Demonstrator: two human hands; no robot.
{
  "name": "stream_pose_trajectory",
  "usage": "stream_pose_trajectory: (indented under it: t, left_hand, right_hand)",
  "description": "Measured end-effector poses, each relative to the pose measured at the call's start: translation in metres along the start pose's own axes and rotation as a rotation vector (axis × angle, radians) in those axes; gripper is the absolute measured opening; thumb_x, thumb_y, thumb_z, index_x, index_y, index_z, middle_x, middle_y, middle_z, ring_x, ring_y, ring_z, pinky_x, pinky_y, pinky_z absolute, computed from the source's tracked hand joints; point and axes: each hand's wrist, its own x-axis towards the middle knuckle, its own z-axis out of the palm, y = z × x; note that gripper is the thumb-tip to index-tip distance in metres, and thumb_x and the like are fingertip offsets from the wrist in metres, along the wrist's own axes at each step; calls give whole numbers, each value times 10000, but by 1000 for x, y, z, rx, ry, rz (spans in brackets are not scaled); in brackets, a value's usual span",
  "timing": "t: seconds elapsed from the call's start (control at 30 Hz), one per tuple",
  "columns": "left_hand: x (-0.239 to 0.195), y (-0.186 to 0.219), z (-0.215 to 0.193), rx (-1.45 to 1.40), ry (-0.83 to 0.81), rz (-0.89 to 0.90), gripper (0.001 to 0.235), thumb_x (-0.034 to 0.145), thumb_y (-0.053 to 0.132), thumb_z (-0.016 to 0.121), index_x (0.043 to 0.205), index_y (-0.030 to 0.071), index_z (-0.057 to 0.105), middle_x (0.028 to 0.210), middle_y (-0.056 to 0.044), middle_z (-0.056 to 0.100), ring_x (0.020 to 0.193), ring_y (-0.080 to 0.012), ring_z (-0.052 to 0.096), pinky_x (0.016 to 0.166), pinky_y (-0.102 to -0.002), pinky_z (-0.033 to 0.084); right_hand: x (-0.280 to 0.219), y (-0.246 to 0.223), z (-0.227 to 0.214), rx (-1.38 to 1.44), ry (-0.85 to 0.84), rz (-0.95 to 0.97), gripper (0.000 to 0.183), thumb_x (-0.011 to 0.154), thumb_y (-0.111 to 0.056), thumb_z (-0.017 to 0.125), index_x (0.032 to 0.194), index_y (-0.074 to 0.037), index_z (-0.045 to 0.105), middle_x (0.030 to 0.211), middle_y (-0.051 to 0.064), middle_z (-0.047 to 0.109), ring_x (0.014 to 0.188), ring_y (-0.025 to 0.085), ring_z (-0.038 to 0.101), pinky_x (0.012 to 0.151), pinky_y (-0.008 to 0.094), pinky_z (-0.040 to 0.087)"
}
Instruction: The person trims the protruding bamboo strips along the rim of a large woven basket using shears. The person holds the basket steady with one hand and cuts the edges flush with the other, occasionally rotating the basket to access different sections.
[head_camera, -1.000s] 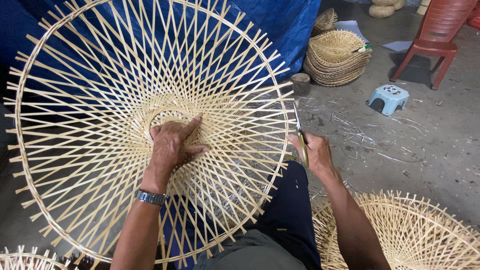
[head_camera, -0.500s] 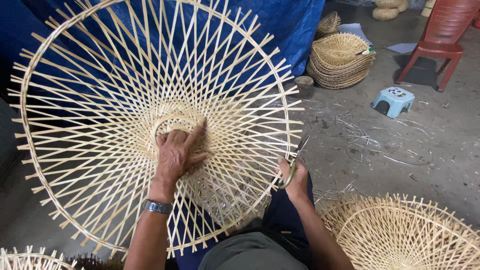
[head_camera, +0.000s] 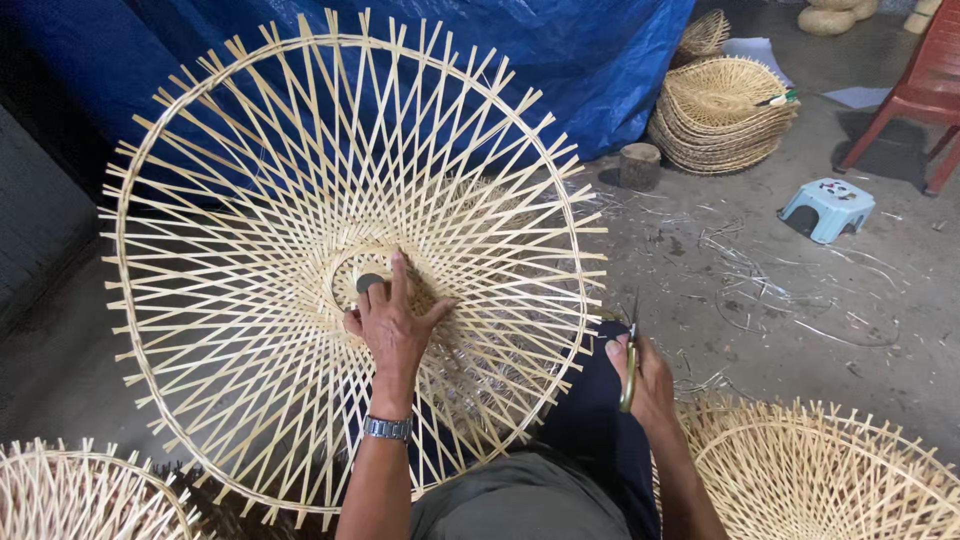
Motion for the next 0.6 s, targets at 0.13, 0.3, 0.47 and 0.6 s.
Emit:
stream_pose_trajectory:
  t: [0.13, 0.3, 0.47, 0.6]
  left_hand:
    - [-1, 4, -9, 24, 80, 29, 1111, 621, 722, 838, 1515, 176, 466, 927, -123, 584, 893, -303, 529, 764, -557, 304]
    - [-5, 10, -19, 13, 99, 40, 1106, 623, 679, 859, 1536, 206, 452, 967, -122, 586, 942, -309, 528, 782, -534, 298]
    - [4, 14, -30, 28, 139, 85, 1124, 630, 661, 870, 1569, 224, 434, 941, -113, 577, 935, -316, 505, 801, -517, 283]
    - [21, 15, -40, 40, 192, 151, 1108, 665, 656, 882, 1574, 211, 433, 934, -119, 570, 914, -310, 486, 790, -492, 269]
  right_hand:
    - [-2, -11, -7, -75, -43, -68, 565, 899, -514, 626, 1105, 11, 668, 882, 200, 692, 838, 355, 688, 774, 448, 514]
    - [-3, -28, -7, -118, -123, -65, 564, 890, -517, 630, 1082, 12, 665, 898, 199, 703, 842, 353, 696, 773, 445, 518]
    - [-1, -39, -10, -71, -86, -105, 523, 897, -499, 635, 1045, 2, 673, 826, 190, 690, 780, 333, 687, 731, 431, 518]
    - [6, -42, -12, -15, -102, -36, 501, 886, -489, 630, 1018, -9, 685, 770, 154, 694, 715, 291, 687, 687, 405, 520]
